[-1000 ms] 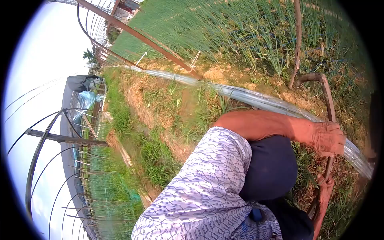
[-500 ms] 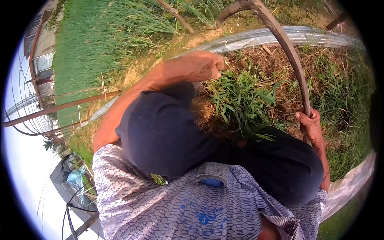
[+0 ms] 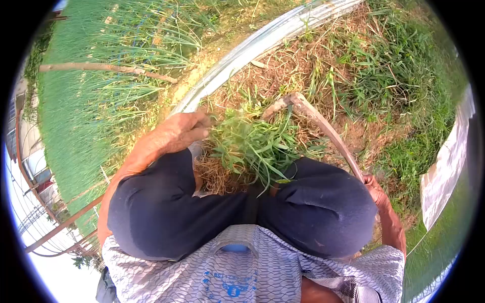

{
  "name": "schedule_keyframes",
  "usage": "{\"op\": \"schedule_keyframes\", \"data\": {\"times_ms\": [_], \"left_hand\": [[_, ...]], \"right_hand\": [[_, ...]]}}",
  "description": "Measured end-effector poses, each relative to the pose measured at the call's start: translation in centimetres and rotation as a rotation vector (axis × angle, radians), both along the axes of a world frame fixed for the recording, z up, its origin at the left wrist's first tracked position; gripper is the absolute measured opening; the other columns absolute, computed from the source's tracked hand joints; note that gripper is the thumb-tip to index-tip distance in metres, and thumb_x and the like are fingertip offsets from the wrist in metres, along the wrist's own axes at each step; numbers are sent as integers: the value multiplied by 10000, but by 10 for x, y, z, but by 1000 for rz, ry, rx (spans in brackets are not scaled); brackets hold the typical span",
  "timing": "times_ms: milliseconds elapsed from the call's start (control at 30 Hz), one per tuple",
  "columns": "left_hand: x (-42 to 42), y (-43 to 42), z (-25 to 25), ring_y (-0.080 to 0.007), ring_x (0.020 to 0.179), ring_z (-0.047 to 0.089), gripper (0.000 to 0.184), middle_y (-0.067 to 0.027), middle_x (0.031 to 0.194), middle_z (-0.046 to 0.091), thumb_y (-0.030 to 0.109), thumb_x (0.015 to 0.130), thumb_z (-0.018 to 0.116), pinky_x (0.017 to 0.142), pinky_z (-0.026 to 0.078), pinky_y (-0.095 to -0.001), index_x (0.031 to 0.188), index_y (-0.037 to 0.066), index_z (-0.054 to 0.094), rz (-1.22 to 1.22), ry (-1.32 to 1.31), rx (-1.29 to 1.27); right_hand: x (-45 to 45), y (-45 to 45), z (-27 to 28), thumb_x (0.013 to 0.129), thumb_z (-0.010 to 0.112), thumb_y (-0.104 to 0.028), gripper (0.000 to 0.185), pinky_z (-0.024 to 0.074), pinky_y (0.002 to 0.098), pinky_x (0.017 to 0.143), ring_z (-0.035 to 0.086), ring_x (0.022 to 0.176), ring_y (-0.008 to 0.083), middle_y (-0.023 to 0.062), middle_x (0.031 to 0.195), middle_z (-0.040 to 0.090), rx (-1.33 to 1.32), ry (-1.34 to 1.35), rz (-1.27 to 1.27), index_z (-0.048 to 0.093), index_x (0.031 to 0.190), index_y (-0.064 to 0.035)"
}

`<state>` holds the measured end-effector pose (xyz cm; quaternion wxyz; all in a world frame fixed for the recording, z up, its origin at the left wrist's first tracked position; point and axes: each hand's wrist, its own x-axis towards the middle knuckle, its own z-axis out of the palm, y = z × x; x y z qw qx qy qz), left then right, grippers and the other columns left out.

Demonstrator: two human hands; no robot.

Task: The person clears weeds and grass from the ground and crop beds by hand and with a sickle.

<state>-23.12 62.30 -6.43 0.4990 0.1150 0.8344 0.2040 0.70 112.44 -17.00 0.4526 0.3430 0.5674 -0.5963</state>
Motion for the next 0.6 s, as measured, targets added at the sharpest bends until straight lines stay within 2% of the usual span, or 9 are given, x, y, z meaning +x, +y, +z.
{"op": "schedule_keyframes", "data": {"times_ms": [100,200,233,267,367,433,500,567,600], "left_hand": [[7,16,10,-197,905,605,298,-126,954,646,153,906,594,807,477,-330,1153,-11,564,-30,-17,-38],[14,42,31,-154,953,568,286,-70,967,623,111,899,596,852,449,-313,1153,-16,560,197,-214,99],[17,52,36,-154,953,568,286,-70,967,623,111,899,596,852,449,-313,1153,-16,560,177,-206,98],[17,63,40,-153,944,566,291,-67,963,618,106,897,600,854,447,-310,1159,-14,559,184,-220,128],[17,102,59,-145,902,563,295,-67,952,609,96,901,604,827,458,-298,1172,-10,553,197,-260,135],[12,127,71,-139,879,567,286,-71,949,609,103,917,596,790,471,-289,1177,-8,551,212,-327,202],[6,143,63,-133,855,570,279,-67,943,608,116,935,581,766,478,-282,1182,-10,549,126,-308,264],[-4,163,54,-225,891,626,267,-123,910,650,165,951,543,798,484,-348,1169,10,540,-148,-203,327],[-10,172,45,-265,940,619,263,-141,964,642,170,949,543,819,481,-358,1162,15,541,-210,-215,333]], "right_hand": [[-5,-13,-14,779,718,-89,162,287,233,321,364,354,68,-33,503,439,-155,51,-198,559,752,-80],[-24,-11,-29,815,707,-130,204,285,241,304,348,347,72,-44,493,391,-142,169,-439,512,766,-96],[-31,-8,-33,828,700,-145,218,285,243,301,346,346,73,-45,491,381,-124,196,-513,498,761,-99],[-37,-6,-32,851,687,-190,252,291,239,299,352,345,75,-42,493,379,-87,209,-562,475,745,-105],[-42,2,-37,927,552,-428,364,292,234,300,330,344,72,-43,506,363,-57,268,-695,463,761,-116],[-40,0,-35,932,522,-464,389,290,232,304,327,349,71,-44,509,357,-51,261,-756,464,771,-114],[-31,-9,-33,938,484,-508,424,290,230,317,333,362,68,-42,518,364,-26,244,-806,466,795,-109],[-9,-22,-44,935,489,-509,427,295,235,322,333,361,74,-40,522,366,-21,195,-811,466,790,-107],[3,-31,-48,929,507,-501,429,299,242,324,336,358,82,-35,518,368,-10,139,-814,463,765,-107]]}}
